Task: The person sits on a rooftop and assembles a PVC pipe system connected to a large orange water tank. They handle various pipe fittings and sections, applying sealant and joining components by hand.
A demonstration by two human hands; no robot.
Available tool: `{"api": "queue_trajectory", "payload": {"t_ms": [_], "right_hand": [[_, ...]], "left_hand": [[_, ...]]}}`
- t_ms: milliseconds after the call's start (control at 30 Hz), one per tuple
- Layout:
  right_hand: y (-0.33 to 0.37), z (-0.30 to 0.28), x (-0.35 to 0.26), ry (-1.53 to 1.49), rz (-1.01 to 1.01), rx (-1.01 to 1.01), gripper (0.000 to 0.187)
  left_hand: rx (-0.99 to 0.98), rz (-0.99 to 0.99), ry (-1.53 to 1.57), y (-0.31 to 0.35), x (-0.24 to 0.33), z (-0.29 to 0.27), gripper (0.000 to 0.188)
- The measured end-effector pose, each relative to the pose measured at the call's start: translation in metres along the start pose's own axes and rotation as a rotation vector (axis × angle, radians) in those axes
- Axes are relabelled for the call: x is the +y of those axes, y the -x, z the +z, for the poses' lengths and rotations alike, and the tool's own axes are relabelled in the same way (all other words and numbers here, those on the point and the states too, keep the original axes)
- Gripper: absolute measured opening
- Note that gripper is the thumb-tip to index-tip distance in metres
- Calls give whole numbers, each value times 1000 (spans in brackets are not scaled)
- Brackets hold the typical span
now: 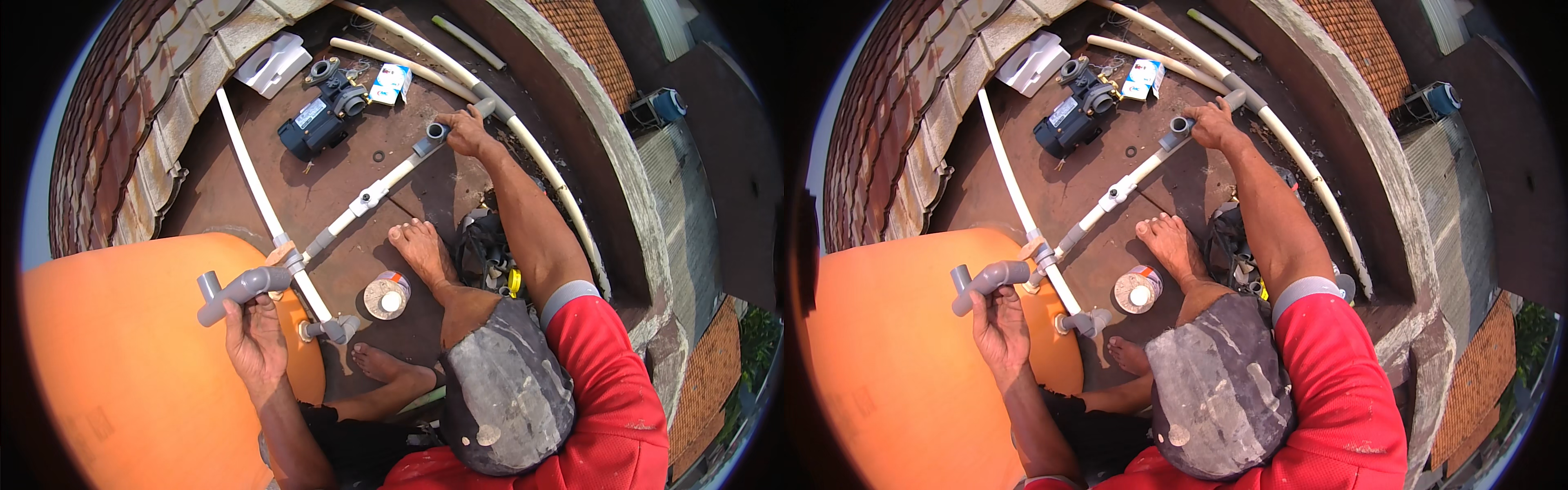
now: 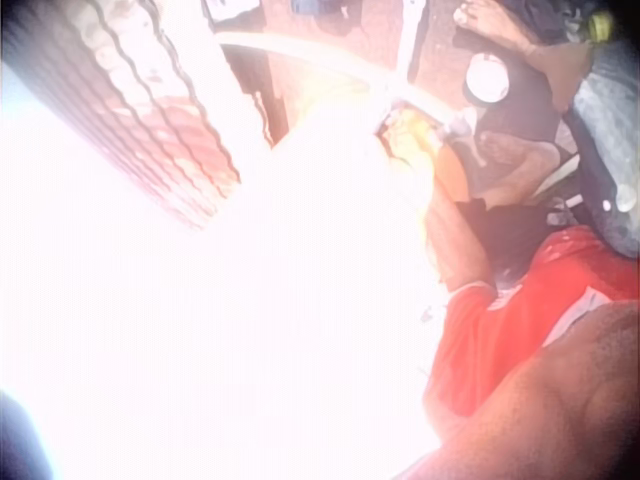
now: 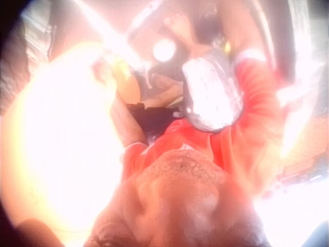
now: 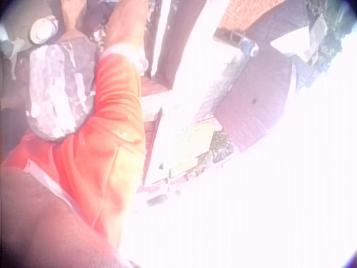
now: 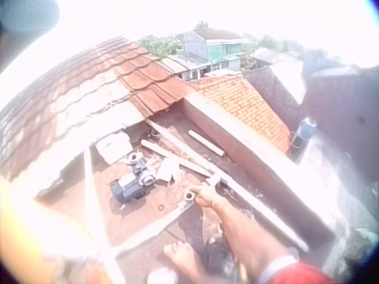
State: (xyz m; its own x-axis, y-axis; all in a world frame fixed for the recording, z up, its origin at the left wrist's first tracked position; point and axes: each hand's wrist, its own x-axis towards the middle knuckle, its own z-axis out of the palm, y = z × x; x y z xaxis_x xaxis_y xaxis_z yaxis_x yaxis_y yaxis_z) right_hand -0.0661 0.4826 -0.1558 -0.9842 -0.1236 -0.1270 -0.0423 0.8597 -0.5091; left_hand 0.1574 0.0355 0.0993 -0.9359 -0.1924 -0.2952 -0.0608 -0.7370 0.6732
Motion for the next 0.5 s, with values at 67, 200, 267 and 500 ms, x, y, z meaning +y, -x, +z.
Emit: {"api": "queue_trajectory", "payload": {"t_ms": [67, 200, 267, 500], "right_hand": [[0, 0, -2, -1, 3, 2, 52], [0, 0, 0, -9, -5, 6, 49], [-1, -1, 0, -1, -6, 0, 48], [1, -4, -1, -6, -1, -14, 47]], "left_hand": [[-1, -1, 2, 1, 0, 1, 34], [21, 7, 1, 2, 0, 3, 37], [40, 25, -19, 1, -1, 1, 38], [110, 17, -76, 4, -7, 3, 40]]}}
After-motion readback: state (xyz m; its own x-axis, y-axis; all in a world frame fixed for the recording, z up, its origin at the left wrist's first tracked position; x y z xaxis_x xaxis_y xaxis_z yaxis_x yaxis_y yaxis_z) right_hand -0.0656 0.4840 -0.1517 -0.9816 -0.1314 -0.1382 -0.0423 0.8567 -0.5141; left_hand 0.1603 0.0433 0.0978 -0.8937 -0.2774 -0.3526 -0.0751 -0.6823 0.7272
